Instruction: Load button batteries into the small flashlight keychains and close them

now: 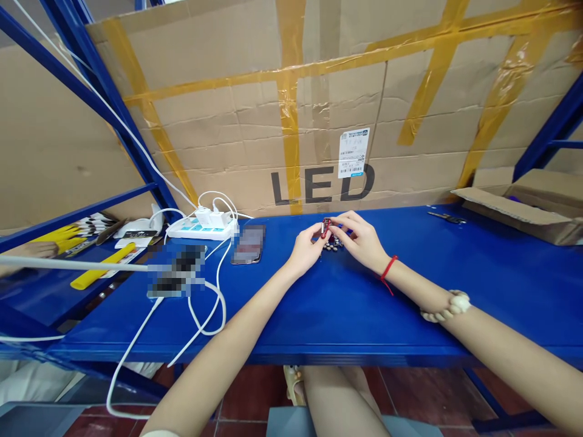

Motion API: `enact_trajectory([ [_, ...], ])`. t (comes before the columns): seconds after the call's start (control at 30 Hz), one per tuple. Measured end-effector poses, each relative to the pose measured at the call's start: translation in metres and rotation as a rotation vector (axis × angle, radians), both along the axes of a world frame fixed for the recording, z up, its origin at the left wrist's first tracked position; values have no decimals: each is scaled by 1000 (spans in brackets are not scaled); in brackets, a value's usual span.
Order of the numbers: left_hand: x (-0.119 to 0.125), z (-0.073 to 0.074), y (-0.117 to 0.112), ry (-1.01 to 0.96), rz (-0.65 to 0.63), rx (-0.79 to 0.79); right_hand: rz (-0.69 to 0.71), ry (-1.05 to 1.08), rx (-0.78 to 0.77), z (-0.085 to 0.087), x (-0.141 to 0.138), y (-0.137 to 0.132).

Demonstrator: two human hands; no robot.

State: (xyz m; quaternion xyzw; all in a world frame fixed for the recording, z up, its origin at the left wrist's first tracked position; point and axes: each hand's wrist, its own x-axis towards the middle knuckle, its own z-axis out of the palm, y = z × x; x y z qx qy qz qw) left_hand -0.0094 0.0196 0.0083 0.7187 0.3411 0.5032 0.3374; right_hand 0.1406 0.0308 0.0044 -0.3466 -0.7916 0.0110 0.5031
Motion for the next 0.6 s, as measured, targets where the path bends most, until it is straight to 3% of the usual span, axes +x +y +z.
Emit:
enact_trajectory([
  [0.27, 2, 2, -5, -39, 73, -23, -20, -18, -11, 1, -1, -2],
  [0.43, -1, 3, -4, -35, 197, -67, 24, -31, -34, 1, -4, -8],
  [0.6, -4, 2, -3, 132, 337, 122, 57, -59, -37, 3, -4, -11],
])
